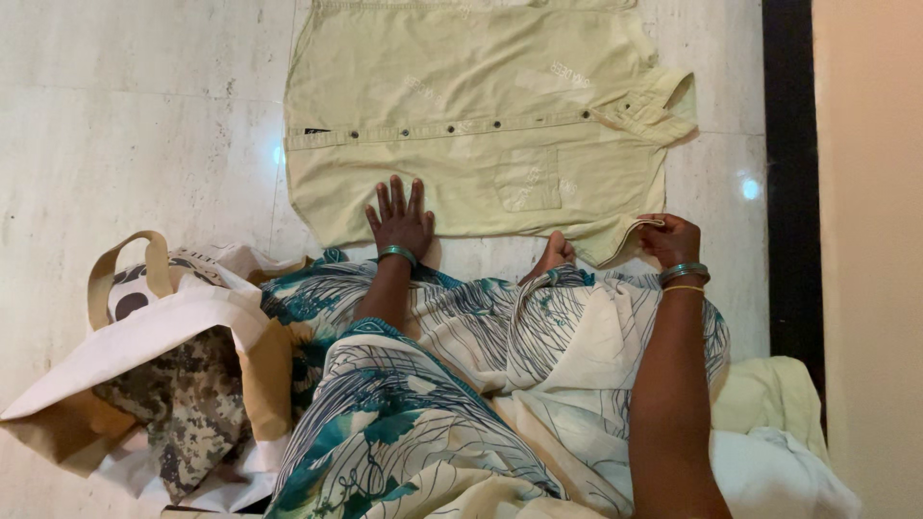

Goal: The person folds a light-colored shirt by smoothing it out on the floor, folding in the sides, and then folding it in half.

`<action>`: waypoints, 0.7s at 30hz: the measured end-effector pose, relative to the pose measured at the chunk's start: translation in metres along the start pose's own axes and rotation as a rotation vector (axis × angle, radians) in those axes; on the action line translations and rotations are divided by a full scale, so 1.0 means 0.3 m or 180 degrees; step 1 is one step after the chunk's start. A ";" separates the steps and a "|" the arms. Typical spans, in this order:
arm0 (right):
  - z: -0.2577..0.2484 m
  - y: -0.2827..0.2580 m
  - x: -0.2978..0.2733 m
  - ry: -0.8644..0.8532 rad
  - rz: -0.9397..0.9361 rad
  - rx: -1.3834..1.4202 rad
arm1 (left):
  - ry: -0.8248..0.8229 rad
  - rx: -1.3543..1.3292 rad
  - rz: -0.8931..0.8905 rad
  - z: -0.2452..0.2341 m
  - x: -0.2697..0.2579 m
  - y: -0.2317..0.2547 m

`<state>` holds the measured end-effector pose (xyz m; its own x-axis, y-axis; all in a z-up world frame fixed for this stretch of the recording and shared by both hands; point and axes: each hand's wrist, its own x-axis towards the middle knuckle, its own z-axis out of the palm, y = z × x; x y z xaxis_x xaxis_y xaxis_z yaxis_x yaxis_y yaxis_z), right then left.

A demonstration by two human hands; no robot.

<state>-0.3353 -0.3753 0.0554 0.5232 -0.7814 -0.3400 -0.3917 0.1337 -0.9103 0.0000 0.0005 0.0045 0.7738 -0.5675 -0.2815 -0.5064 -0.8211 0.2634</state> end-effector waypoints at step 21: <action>0.075 -0.064 0.306 0.0708 -0.0339 -0.1880 | -0.0209 0.0143 -0.0001 -0.076 -0.034 0.043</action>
<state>-0.2628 -0.4358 0.0364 0.4377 -0.8882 -0.1398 -0.7304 -0.2606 -0.6314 -0.0057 -0.0030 0.0318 0.7480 -0.5689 -0.3418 -0.5240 -0.8223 0.2220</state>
